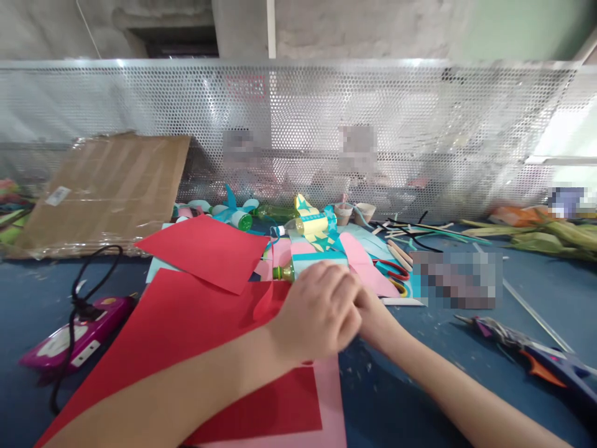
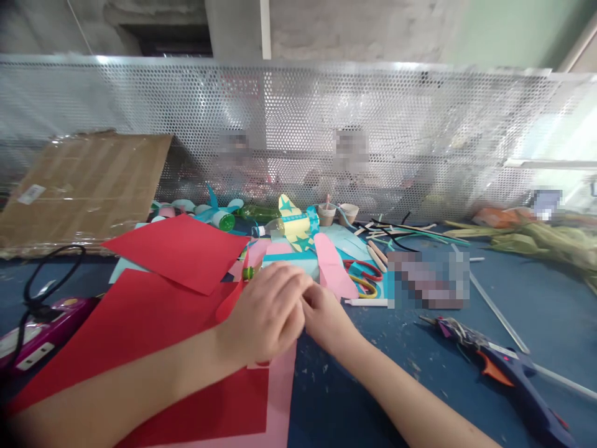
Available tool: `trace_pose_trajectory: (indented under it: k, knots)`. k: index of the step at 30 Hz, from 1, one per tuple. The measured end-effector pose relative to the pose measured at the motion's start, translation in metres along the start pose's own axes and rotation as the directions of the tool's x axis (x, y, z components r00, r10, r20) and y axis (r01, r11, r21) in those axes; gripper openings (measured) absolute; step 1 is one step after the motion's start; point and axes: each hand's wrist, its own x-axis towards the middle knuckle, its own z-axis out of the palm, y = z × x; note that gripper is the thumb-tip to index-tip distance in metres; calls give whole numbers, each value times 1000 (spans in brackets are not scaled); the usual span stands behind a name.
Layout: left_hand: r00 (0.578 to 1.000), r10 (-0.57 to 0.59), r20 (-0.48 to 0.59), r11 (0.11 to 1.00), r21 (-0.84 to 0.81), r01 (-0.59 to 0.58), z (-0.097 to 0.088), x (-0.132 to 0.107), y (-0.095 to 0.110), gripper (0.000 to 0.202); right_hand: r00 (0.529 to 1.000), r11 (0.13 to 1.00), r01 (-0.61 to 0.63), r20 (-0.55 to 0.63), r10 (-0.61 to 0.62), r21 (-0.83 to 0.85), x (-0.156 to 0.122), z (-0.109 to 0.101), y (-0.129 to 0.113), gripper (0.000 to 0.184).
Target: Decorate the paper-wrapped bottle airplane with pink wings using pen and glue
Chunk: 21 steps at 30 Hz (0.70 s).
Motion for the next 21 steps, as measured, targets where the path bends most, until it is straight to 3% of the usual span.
trace_pose_trajectory:
  k: [1,4,8,12,16,21]
  knots:
    - [996,-60,67,998,-6,60,3,1,-9,32,1000,1000,-5,13,4,18,1,0,1,18]
    - [985,-128,118,992,10,127,10,-1,-29,29,1000,991,-18,16,16,134,3,1,-1,20]
    - [967,-202,156,978,-16,207,13,-3,-38,25,994,955,-26,-90,55,297,4,0,-10,34]
    - [945,-267,190,950,-112,291,19,-5,-30,21,970,919,2,-226,94,393,3,-5,-17,38]
    - [917,-333,217,880,-277,385,26,-9,-8,24,933,931,55,-351,81,361,2,-7,-18,37]
    - [889,-364,279,764,-456,456,21,-10,12,28,955,981,20,-296,38,192,1,-6,-16,42]
